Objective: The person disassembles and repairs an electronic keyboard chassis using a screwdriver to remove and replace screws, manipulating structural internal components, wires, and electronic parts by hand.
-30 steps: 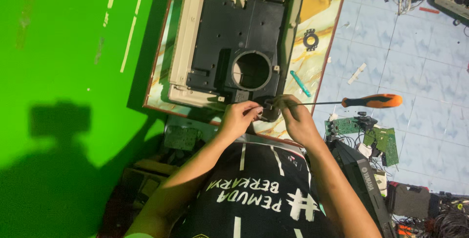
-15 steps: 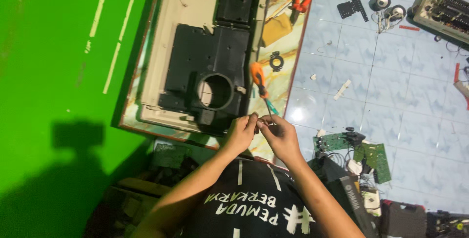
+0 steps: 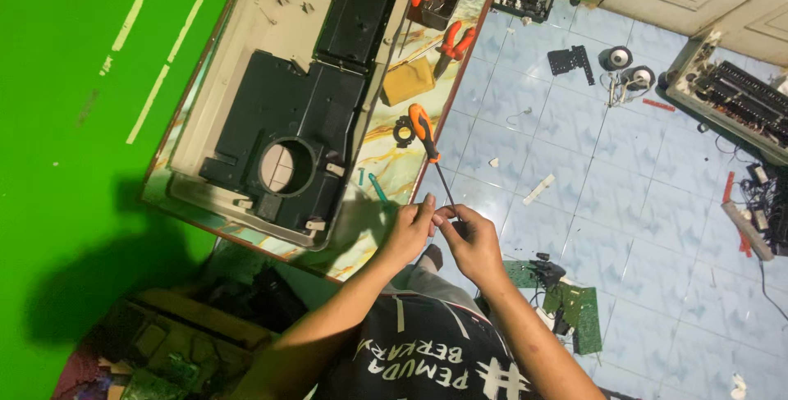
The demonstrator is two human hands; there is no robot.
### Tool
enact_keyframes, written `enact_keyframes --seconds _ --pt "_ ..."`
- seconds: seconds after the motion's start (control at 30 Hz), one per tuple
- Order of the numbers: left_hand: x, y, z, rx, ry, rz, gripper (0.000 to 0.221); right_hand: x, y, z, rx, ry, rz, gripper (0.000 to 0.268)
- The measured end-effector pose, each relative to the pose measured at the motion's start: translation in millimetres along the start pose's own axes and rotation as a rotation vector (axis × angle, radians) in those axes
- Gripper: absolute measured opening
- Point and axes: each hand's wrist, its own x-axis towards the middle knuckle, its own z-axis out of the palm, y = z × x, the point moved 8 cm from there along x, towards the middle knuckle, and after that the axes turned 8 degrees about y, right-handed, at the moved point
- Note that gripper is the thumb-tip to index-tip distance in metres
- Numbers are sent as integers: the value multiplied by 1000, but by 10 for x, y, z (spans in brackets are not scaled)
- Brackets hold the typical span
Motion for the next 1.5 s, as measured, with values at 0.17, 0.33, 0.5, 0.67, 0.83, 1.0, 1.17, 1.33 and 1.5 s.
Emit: enact_keyframes --seconds 0.17,0.33,0.5,0.67,0.83,1.0,1.17,1.33,1.5 --pt "168 167 289 -21 3 50 56 134 35 -243 -95 73 -46 16" --pt "486 459 429 -29 38 202 37 521 95 -446 -91 140 -33 15" --pt "791 588 415 -174 66 150 18 1062 63 -468 15 190 -80 16" --pt "1202 624 388 -276 160 100 13 1620 94 -514 88 174 -66 15" --pt "1794 745 484 -311 182 62 17 2165 -3 -525 164 133 -87 14" --pt "2248 995 544 -309 200 77 18 2723 -35 -513 151 99 -21 15" --pt "2659 1251 534 -284 232 64 19 3227 -95 -519 183 50 0 15" --pt "3035 1340 512 -261 285 56 19 3678 -139 -469 133 -44 12 15" --pt "3377 1298 533 -326 345 63 17 4156 -109 -474 79 -172 81 16"
